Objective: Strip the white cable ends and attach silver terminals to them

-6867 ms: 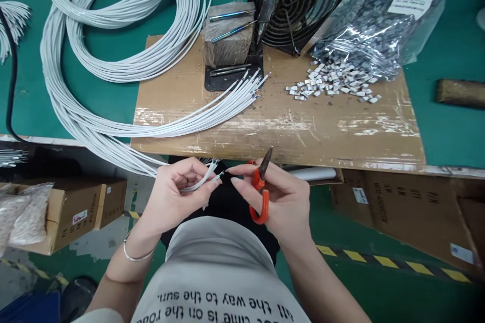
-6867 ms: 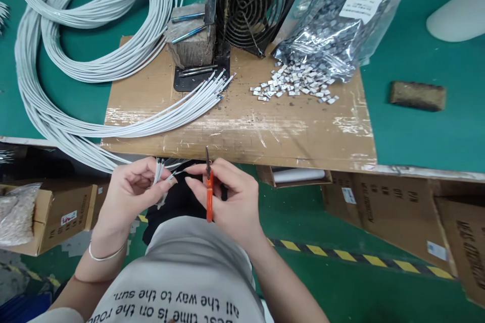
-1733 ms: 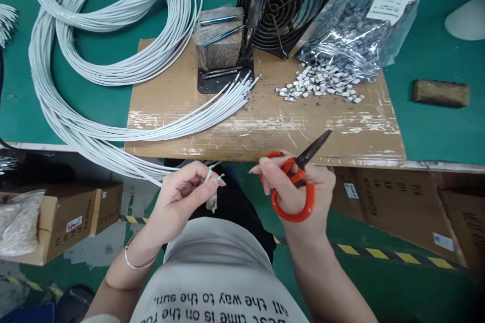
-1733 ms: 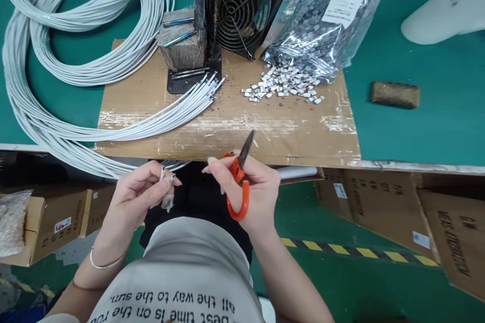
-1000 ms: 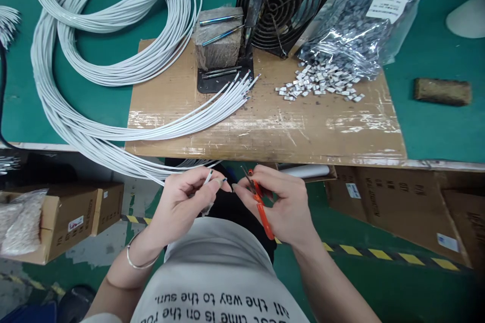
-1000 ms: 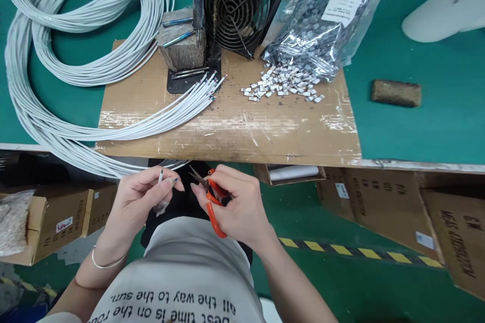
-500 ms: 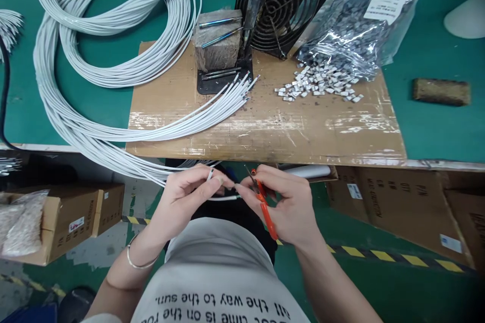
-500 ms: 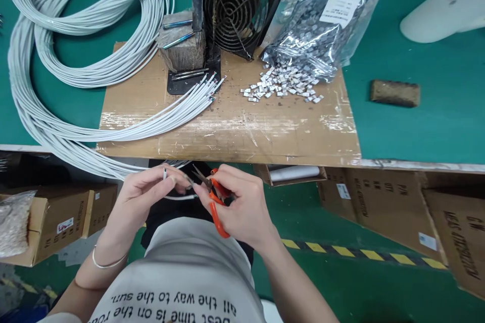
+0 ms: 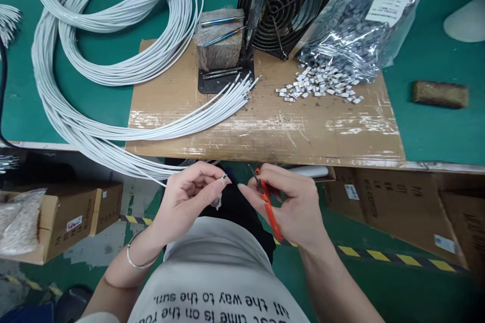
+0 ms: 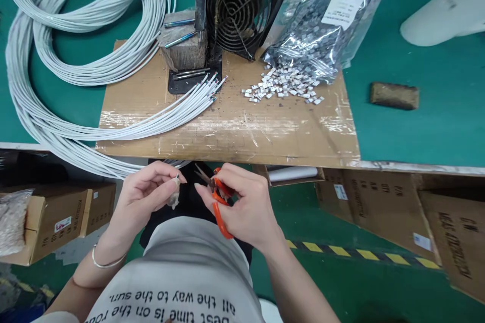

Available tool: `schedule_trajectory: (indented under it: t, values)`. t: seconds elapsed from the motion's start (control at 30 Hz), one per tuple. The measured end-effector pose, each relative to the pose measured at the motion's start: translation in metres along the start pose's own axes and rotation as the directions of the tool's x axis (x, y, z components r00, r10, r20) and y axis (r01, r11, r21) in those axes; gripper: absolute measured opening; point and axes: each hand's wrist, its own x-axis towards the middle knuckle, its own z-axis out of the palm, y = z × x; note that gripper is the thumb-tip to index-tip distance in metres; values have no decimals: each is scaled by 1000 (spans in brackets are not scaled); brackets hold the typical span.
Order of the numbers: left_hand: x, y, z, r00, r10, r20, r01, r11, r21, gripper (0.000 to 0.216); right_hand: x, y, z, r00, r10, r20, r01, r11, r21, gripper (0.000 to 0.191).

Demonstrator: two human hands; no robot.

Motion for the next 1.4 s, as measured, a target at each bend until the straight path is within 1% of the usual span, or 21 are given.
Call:
schedule_trajectory:
  t: [0.1, 0.2, 0.3, 0.47, 0.6, 0.73, 0.8, 0.9, 1.07, 1.2, 1.27, 1.4]
  values:
    - [0, 1, 1, 1000, 25, 14, -25, 1000, 10, 10, -1, -1, -2, 995, 22, 97, -20, 999, -25, 39]
    - [2, 1, 2, 999, 39, 13, -39, 999, 34, 9, 0, -3, -3, 987, 31, 160, -22, 998, -60, 41]
    - [2, 1, 4, 997, 81, 3, -81, 993, 81, 8, 1, -4, -3, 980, 23, 198, -5, 996, -91, 42]
    - [3, -1, 6, 989, 148, -10, -145, 979, 146, 7, 3, -5, -7, 973, 11, 229, 20, 991, -132, 43]
    - [3, 0, 7, 991, 132, -12, -128, 977, 168, 7, 5, -5, -11, 971, 4, 240, 31, 989, -143, 44]
    - [2, 2, 6, 997, 78, -11, -74, 981, 182, 20, 6, -5, -13, 969, -9, 246, 42, 991, -130, 42]
    - [2, 3, 5, 998, 57, -10, -54, 984, 170, 23, 6, -4, -12, 969, -23, 245, 53, 992, -116, 40]
    - [1, 3, 3, 999, 41, -6, -40, 988, 150, 23, 6, -4, -10, 971, -54, 231, 78, 992, -97, 40]
    - [0, 3, 2, 999, 48, 6, -48, 991, 121, 20, 5, -3, -6, 977, -95, 191, 112, 990, -81, 42]
    - [0, 5, 3, 999, 42, 6, -42, 992, 119, 25, 2, -1, -1, 983, -112, 146, 129, 985, -112, 47]
    - [1, 5, 4, 999, 38, -4, -37, 990, 136, 28, 1, -1, 2, 990, -110, 93, 121, 985, -121, 48]
    - [2, 5, 3, 1000, 24, 0, -24, 992, 122, 26, 0, -1, 5, 994, -73, -80, 65, 993, -94, 51]
